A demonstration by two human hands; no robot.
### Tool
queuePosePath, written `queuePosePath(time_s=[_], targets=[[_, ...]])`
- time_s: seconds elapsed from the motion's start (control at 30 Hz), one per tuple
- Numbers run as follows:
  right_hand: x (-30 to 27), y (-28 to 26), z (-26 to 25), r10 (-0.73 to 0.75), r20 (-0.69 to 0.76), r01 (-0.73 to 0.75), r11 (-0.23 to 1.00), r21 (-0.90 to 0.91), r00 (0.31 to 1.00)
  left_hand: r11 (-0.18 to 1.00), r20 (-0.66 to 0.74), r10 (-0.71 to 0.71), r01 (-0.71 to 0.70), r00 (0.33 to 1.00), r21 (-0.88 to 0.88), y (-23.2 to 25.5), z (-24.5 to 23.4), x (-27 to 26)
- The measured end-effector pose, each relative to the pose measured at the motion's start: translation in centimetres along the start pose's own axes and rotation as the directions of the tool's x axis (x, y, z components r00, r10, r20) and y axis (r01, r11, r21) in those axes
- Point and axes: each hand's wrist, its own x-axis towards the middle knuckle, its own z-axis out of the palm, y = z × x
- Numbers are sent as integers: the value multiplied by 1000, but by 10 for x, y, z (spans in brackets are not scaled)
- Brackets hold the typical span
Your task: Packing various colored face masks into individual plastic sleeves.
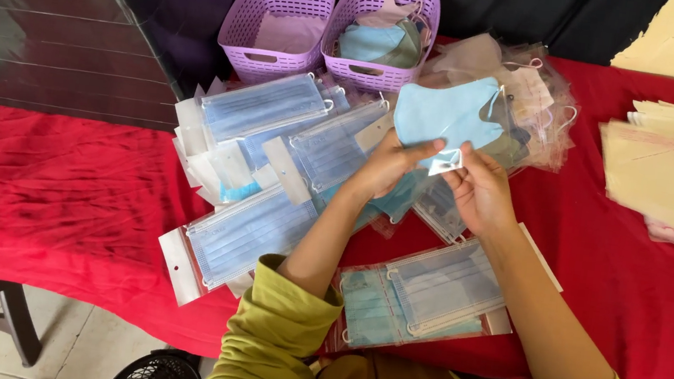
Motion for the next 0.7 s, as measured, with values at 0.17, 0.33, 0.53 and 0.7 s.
queuePosePath(time_s=[0.17,0.33,0.53,0.7], targets=[[-5,-6,6,-18,-2,18,999,37,1000,1000,43,-21,22,999,-14,-13,-3,4],[9,9,-17,-10,4,9,999,42,1000,992,-97,-15,3,995,-125,-45,-11,23],[16,16,-29,2,11,-2,1000,-12,1000,990,-39,-131,128,991,-59,8,10,-4],[-1,-1,-4,-66,-54,52,974,-221,996,975,-255,-29,-29,966,-222,-25,-11,23]])
